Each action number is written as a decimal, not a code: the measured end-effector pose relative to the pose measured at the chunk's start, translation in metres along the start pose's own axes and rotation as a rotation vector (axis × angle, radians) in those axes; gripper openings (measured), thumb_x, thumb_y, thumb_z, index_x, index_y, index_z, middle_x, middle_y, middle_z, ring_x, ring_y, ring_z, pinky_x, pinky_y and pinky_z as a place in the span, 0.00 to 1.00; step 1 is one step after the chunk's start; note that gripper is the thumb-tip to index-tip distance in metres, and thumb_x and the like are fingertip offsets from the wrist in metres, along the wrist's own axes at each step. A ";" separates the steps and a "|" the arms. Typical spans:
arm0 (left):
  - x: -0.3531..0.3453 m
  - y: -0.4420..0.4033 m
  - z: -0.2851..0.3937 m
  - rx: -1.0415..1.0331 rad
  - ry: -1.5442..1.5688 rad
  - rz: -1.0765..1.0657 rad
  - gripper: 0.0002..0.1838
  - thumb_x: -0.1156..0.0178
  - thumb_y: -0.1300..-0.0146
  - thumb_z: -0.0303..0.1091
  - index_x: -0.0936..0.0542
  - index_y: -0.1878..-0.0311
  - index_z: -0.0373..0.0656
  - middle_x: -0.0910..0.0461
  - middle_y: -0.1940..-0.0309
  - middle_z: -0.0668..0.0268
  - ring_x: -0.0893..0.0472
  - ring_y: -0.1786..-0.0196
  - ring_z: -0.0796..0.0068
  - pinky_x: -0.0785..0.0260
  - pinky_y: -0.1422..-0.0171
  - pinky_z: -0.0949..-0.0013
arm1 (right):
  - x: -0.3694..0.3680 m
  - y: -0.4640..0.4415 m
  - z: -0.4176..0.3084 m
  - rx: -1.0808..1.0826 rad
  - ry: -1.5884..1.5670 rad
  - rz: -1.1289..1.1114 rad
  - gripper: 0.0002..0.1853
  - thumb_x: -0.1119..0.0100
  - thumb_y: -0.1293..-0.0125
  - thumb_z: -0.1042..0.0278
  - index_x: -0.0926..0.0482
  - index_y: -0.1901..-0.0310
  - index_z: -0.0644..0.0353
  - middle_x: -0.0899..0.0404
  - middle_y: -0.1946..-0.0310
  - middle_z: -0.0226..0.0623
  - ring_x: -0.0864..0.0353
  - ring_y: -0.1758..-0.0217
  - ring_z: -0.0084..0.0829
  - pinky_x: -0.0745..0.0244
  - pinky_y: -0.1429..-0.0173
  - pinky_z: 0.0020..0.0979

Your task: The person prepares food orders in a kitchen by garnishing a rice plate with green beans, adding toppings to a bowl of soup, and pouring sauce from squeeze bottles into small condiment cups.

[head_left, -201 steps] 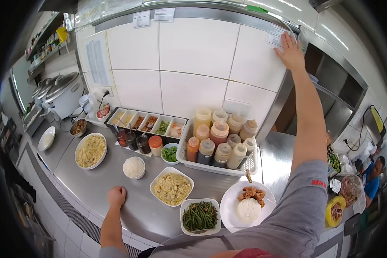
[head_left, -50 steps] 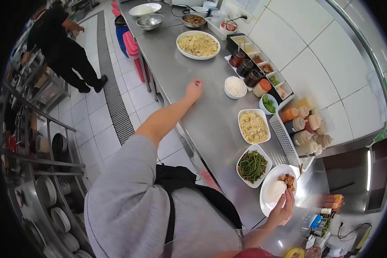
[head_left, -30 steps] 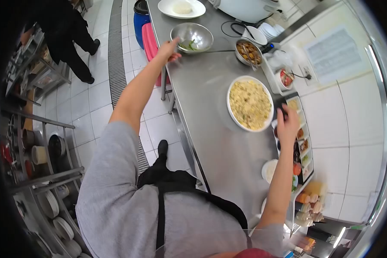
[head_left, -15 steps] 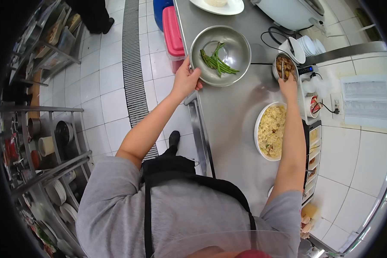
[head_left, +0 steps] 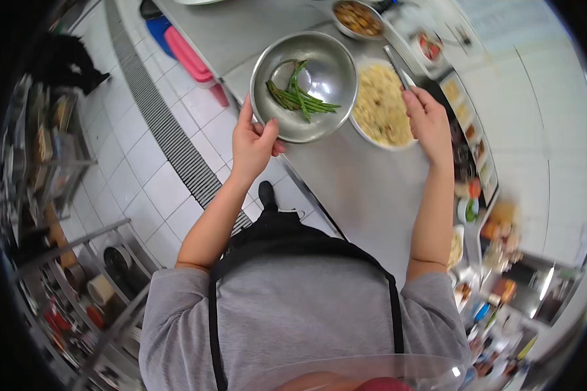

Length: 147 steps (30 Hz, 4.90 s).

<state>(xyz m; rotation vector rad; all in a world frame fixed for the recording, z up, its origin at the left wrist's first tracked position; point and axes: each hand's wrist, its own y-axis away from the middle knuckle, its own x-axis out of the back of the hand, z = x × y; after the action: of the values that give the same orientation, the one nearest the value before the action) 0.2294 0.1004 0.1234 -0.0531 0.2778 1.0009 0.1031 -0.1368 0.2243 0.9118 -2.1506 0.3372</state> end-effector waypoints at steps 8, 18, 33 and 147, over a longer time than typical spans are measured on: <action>-0.120 0.106 -0.034 0.086 -0.043 -0.380 0.36 0.51 0.44 0.22 0.53 0.32 0.46 0.25 0.83 0.68 0.26 0.85 0.82 0.32 0.80 0.79 | 0.048 0.181 0.079 0.111 0.165 0.159 0.14 0.39 0.49 0.59 0.20 0.64 0.59 0.25 0.79 0.40 0.27 0.77 0.36 0.33 0.71 0.33; -0.231 0.304 -0.101 0.168 0.032 -0.570 0.21 0.51 0.42 0.22 0.41 0.45 0.38 0.24 0.70 0.58 0.25 0.85 0.77 0.32 0.83 0.80 | 0.109 0.376 0.212 -0.099 0.381 0.250 0.12 0.41 0.49 0.58 0.20 0.70 0.57 0.24 0.76 0.39 0.24 0.71 0.41 0.30 0.68 0.37; -0.295 0.391 -0.112 0.292 0.003 -0.727 0.12 0.51 0.40 0.28 0.35 0.53 0.37 0.25 0.75 0.60 0.27 0.86 0.77 0.34 0.86 0.77 | 0.267 0.552 0.332 -0.500 0.162 0.604 0.11 0.39 0.49 0.63 0.19 0.67 0.60 0.23 0.81 0.42 0.26 0.81 0.34 0.33 0.73 0.28; -0.320 0.407 -0.125 0.361 -0.032 -0.854 0.31 0.52 0.41 0.25 0.51 0.35 0.43 0.26 0.82 0.63 0.25 0.85 0.76 0.30 0.83 0.75 | 0.244 0.499 0.259 -0.091 0.908 0.005 0.08 0.42 0.51 0.63 0.20 0.74 0.57 0.24 0.78 0.36 0.22 0.74 0.36 0.28 0.70 0.35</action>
<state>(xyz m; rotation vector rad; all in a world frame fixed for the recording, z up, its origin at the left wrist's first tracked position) -0.2991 0.0360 0.1186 0.1631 0.3581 0.0954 -0.5002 -0.0329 0.2537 0.5380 -1.3146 0.5269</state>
